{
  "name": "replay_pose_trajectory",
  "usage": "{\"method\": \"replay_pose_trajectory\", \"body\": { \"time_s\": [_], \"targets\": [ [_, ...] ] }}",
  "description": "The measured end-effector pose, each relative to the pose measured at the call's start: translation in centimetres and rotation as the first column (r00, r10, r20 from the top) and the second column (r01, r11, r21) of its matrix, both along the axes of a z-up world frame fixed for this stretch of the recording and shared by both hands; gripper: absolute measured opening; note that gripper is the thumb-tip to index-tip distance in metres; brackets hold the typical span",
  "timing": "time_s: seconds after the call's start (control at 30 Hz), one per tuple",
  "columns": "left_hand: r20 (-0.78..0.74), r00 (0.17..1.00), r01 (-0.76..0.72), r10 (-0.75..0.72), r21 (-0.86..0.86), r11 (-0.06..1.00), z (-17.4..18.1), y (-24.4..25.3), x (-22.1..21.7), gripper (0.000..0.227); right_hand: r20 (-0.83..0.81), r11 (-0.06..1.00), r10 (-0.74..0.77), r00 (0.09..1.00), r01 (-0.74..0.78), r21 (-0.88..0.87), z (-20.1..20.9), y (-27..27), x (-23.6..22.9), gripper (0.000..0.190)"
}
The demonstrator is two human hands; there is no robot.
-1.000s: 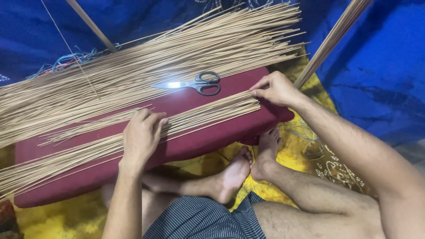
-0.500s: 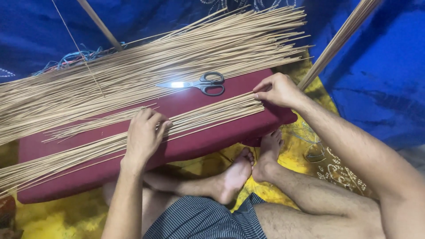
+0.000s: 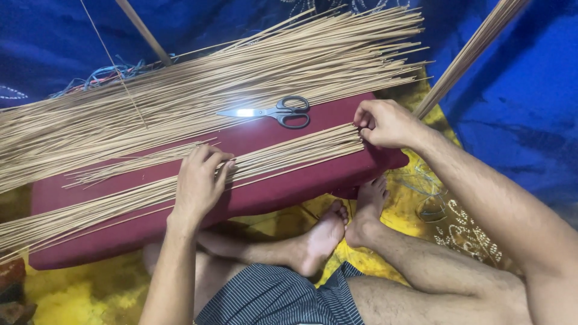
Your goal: A person is sitting on the floor, sorting through a large pile of thin wooden sticks, aligning them into smaller bundles, and cutting them to a uniform length using a pair of scissors.
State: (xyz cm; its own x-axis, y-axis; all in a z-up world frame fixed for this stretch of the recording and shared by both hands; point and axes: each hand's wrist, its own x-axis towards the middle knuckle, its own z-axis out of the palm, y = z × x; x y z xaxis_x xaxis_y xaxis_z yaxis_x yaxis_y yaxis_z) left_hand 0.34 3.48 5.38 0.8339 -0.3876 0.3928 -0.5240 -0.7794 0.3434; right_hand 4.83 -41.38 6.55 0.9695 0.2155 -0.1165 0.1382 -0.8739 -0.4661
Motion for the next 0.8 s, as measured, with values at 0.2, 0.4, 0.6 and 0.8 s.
{"method": "replay_pose_trajectory", "body": {
  "time_s": [0.2,0.4,0.6,0.8],
  "targets": [
    [0.027,1.0,-0.004,0.006,-0.05,0.999,-0.1,0.5,-0.3,0.008,0.006,0.999,-0.01,1.0,0.01,-0.04,0.2,0.4,0.2,0.017],
    [0.069,0.993,-0.082,0.091,-0.122,0.989,-0.7,2.6,0.3,0.007,0.141,0.989,0.063,0.988,-0.042,-0.144,2.5,2.8,1.0,0.017],
    [0.118,0.953,-0.25,0.278,-0.208,0.946,-2.1,6.2,1.9,0.005,0.181,0.964,0.223,0.958,-0.19,-0.184,4.4,11.4,3.0,0.018],
    [-0.003,0.876,-0.46,0.482,-0.305,0.834,-1.9,9.5,5.4,0.014,0.212,0.92,0.368,0.905,-0.323,-0.222,4.9,19.8,4.8,0.018]
  ]
}}
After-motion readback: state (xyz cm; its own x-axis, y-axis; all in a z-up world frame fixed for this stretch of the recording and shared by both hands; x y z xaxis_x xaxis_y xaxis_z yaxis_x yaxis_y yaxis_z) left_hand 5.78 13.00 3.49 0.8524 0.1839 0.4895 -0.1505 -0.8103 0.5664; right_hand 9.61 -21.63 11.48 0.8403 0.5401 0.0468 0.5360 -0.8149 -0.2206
